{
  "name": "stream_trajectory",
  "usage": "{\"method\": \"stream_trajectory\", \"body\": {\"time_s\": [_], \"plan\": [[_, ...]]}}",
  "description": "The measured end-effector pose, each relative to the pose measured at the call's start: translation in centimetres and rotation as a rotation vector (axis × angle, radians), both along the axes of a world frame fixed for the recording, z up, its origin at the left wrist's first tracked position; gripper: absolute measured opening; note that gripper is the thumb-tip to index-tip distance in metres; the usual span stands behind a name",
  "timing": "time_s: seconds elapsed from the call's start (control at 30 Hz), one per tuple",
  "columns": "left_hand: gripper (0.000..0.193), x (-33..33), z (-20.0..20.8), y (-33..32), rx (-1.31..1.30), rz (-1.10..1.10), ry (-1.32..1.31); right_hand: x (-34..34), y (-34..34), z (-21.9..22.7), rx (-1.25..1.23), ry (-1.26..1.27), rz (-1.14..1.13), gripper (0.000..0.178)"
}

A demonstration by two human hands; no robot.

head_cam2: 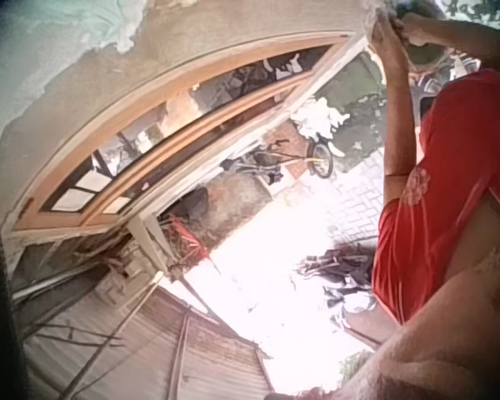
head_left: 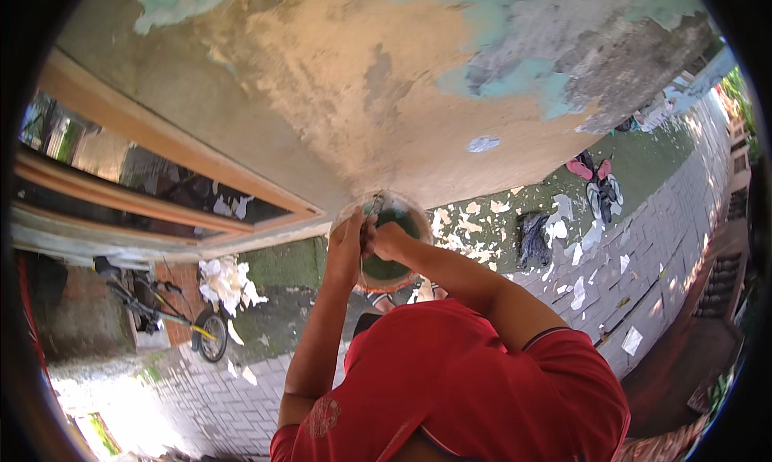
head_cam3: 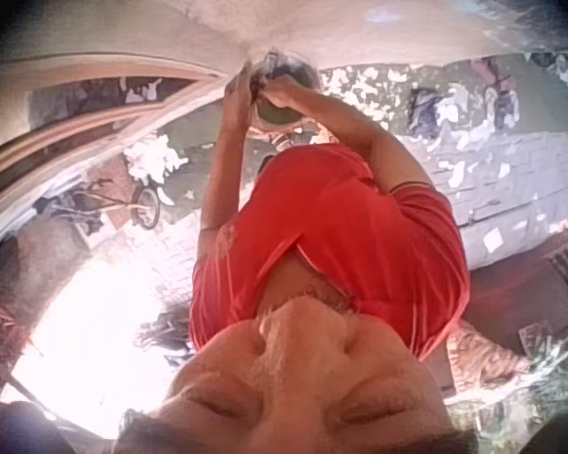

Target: The person applies plaster to an exterior wall using a small metal putty knife, repeatedly dipping the tool into a green bucket to scoop more material and then spreading it onto the wall's surface.

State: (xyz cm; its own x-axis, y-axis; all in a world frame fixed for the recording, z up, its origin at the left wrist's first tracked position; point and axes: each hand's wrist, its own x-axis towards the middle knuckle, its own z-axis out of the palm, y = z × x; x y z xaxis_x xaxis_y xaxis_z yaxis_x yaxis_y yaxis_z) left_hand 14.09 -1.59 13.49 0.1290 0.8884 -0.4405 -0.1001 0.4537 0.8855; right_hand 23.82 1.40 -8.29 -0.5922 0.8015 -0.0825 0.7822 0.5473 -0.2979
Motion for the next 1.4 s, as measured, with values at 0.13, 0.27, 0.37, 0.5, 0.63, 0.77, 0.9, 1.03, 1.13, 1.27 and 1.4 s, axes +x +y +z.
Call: {"method": "stream_trajectory", "body": {"time_s": [0.13, 0.27, 0.37, 0.5, 0.63, 0.77, 0.9, 1.03, 1.13, 1.27, 1.4], "plan": [[0.048, -0.1, -0.1, -0.1, 0.034, -0.031, -0.021, 0.7, 0.0, 3.3, -0.150, -0.090, 0.038, 0.023], [0.048, 0.5, -0.2, 0.3, 0.027, -0.054, -0.047, 0.8, -0.4, 4.3, -0.091, -0.086, 0.050, 0.025], [0.048, 0.9, 0.0, 0.4, 0.014, -0.065, -0.086, 0.8, -1.1, 3.1, -0.009, -0.070, -0.008, 0.020], [0.048, 0.6, -0.1, 0.4, 0.022, -0.053, -0.090, 1.9, -0.9, 5.8, -0.038, -0.088, -0.029, 0.018], [0.047, 1.1, 0.2, 0.4, 0.025, -0.069, -0.096, 2.9, -0.8, 5.8, -0.037, -0.097, -0.075, 0.017], [0.047, 0.6, -0.6, 0.9, 0.022, -0.045, -0.124, 4.1, -1.4, 10.1, -0.078, -0.016, -0.185, 0.017], [0.047, -1.4, -0.8, 0.9, 0.017, 0.025, -0.157, 8.7, -2.6, 15.3, -0.066, 0.250, -0.341, 0.025], [0.049, -4.1, -0.9, 0.1, 0.044, 0.088, -0.133, 15.2, -2.5, 20.1, -0.077, 0.753, -0.539, 0.030], [0.049, -6.4, -2.8, 0.1, 0.020, 0.109, -0.115, 17.4, -0.8, 19.6, -0.045, 1.460, -0.534, 0.018], [0.048, -8.9, -4.8, 0.0, -0.010, 0.187, -0.048, 17.1, 1.4, 21.5, -0.298, 2.201, -0.521, 0.017], [0.047, -11.5, -6.5, -0.2, -0.051, 0.217, 0.000, 15.4, 4.8, 20.7, -0.309, 2.470, -0.462, 0.018]]}}
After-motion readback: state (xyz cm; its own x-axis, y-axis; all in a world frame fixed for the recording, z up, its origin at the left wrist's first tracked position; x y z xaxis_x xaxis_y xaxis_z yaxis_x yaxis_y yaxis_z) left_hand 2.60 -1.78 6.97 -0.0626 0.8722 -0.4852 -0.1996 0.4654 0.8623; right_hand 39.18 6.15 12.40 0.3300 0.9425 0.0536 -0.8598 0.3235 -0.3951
